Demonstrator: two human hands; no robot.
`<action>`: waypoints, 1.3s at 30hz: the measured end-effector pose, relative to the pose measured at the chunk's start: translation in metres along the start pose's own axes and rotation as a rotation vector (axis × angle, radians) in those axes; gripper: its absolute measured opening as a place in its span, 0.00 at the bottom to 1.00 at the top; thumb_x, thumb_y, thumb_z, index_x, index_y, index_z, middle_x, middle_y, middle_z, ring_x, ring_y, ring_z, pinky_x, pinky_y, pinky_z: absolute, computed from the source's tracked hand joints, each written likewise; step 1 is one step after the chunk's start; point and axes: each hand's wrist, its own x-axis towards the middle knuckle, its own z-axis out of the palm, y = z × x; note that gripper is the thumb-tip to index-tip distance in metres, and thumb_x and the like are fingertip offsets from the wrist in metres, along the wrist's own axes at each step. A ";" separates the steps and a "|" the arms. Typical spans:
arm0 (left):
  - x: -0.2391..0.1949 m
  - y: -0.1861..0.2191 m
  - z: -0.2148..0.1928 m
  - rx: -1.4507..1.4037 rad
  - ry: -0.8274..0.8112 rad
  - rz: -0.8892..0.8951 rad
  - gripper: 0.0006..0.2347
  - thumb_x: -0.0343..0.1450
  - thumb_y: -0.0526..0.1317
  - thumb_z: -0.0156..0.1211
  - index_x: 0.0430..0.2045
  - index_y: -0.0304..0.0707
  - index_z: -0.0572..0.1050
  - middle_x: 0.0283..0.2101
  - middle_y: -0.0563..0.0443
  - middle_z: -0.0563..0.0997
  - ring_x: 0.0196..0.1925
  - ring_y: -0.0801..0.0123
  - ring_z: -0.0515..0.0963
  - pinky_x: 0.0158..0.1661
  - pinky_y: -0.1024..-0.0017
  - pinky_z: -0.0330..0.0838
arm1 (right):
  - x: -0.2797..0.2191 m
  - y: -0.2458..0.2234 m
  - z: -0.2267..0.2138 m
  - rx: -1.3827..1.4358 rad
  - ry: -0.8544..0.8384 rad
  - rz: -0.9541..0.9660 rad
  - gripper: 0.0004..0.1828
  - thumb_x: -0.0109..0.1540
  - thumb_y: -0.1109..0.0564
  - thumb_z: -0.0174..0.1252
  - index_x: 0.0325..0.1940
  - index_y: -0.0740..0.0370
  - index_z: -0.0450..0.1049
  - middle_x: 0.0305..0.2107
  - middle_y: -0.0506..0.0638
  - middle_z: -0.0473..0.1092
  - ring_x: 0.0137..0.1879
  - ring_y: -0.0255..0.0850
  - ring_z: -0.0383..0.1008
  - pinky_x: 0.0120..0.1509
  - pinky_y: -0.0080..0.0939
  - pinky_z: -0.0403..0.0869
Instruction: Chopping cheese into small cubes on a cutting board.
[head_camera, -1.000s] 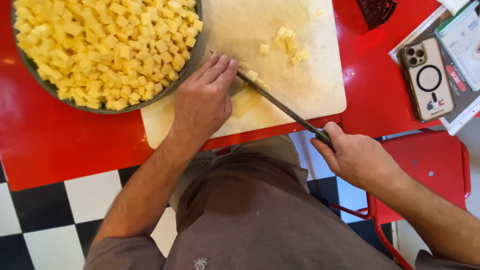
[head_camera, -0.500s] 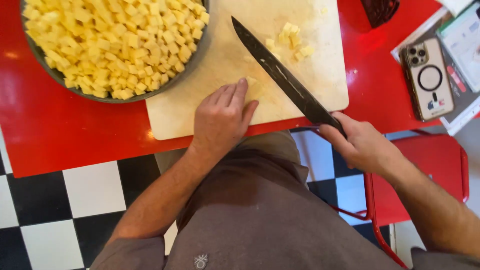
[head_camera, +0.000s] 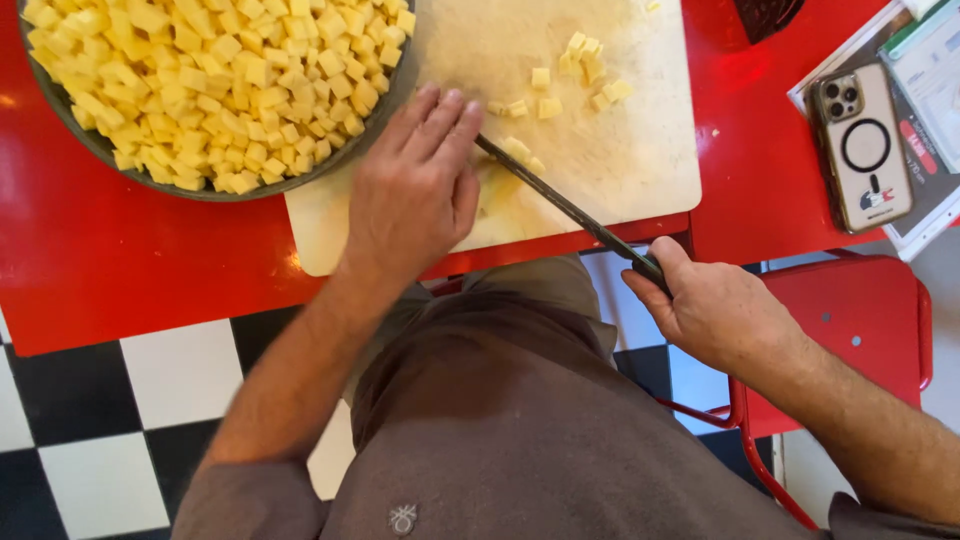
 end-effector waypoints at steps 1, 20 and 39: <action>-0.004 -0.006 0.002 -0.014 -0.042 0.016 0.18 0.71 0.37 0.61 0.54 0.27 0.77 0.55 0.36 0.82 0.59 0.47 0.80 0.61 0.60 0.73 | 0.000 0.001 0.004 -0.043 0.016 0.012 0.18 0.66 0.41 0.51 0.43 0.58 0.62 0.15 0.61 0.71 0.26 0.64 0.76 0.29 0.64 0.73; -0.031 0.027 0.028 -0.164 0.004 -0.103 0.15 0.71 0.38 0.69 0.49 0.32 0.77 0.47 0.43 0.83 0.51 0.54 0.83 0.52 0.61 0.76 | 0.019 0.024 -0.010 0.542 -0.109 0.148 0.18 0.66 0.41 0.52 0.49 0.54 0.72 0.18 0.54 0.68 0.18 0.46 0.71 0.23 0.52 0.71; -0.005 0.038 0.036 -0.258 -0.007 -0.099 0.14 0.71 0.38 0.69 0.45 0.30 0.73 0.47 0.37 0.82 0.49 0.48 0.82 0.49 0.59 0.77 | 0.003 0.019 -0.017 -0.079 0.098 -0.002 0.20 0.67 0.40 0.50 0.54 0.54 0.65 0.19 0.63 0.74 0.30 0.63 0.78 0.35 0.64 0.75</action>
